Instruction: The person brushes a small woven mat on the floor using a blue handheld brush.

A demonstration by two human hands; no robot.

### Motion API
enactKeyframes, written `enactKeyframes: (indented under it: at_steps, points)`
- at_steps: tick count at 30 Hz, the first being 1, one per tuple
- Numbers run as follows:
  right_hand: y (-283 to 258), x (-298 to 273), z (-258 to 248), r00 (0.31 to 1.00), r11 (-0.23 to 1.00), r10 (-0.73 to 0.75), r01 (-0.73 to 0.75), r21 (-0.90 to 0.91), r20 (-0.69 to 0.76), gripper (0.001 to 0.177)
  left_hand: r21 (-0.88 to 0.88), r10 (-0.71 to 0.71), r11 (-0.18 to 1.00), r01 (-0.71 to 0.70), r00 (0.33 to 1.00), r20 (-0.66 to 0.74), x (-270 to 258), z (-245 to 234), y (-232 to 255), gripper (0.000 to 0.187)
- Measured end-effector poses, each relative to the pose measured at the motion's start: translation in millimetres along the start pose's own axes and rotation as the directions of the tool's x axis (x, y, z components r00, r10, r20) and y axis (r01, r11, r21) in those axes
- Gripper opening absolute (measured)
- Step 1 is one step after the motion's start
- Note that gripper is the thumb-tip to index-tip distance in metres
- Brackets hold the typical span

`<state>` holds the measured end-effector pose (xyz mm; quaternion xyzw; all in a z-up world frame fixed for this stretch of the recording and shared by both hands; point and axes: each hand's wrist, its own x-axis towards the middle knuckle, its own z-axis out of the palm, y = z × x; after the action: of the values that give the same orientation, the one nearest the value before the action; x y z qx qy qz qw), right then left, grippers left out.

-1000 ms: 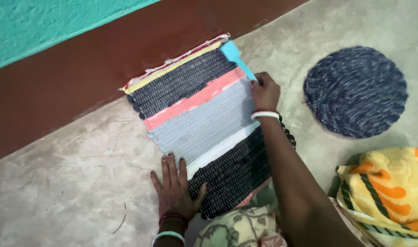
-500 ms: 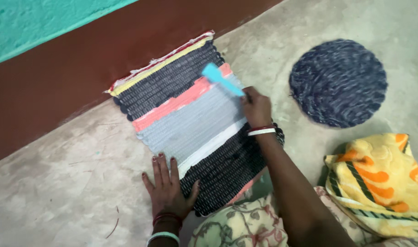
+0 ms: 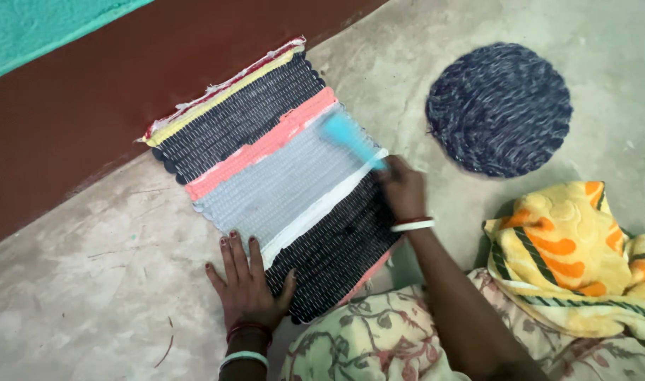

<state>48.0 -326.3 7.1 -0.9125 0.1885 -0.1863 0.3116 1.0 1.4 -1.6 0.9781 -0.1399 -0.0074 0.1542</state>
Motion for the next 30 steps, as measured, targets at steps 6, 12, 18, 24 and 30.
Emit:
enactKeyframes:
  at_steps: [6, 12, 18, 24, 30]
  points:
    - [-14, -50, -10, 0.977, 0.979, -0.142, 0.115, 0.171, 0.158, 0.032, 0.066, -0.019, 0.998, 0.016, 0.998, 0.051, -1, 3, 2, 0.096]
    - [-4, -88, -9, 0.903, 0.979, -0.192, 0.148, 0.142, 0.385, 0.026, 0.062, -0.005, 0.998, 0.003, 0.999, 0.039, -2, 4, -2, 0.097]
    - [51, -50, -52, 0.976, 0.961, 0.200, -0.213, 0.179, 0.085, 0.021, 0.049, -0.007, 0.999, 0.005, 0.999, 0.042, -3, 1, 2, 0.096]
    - [38, -107, -41, 0.769, 0.883, -0.026, -0.282, 0.375, 0.639, 0.027, 0.004, 0.009, 1.000, -0.009, 1.000, 0.013, -5, 6, 0, 0.086]
    - [73, -70, -65, 0.919, 0.915, 0.277, -0.342, 0.214, 0.282, 0.022, -0.023, 0.024, 0.999, -0.024, 1.000, 0.000, -8, 13, -5, 0.068]
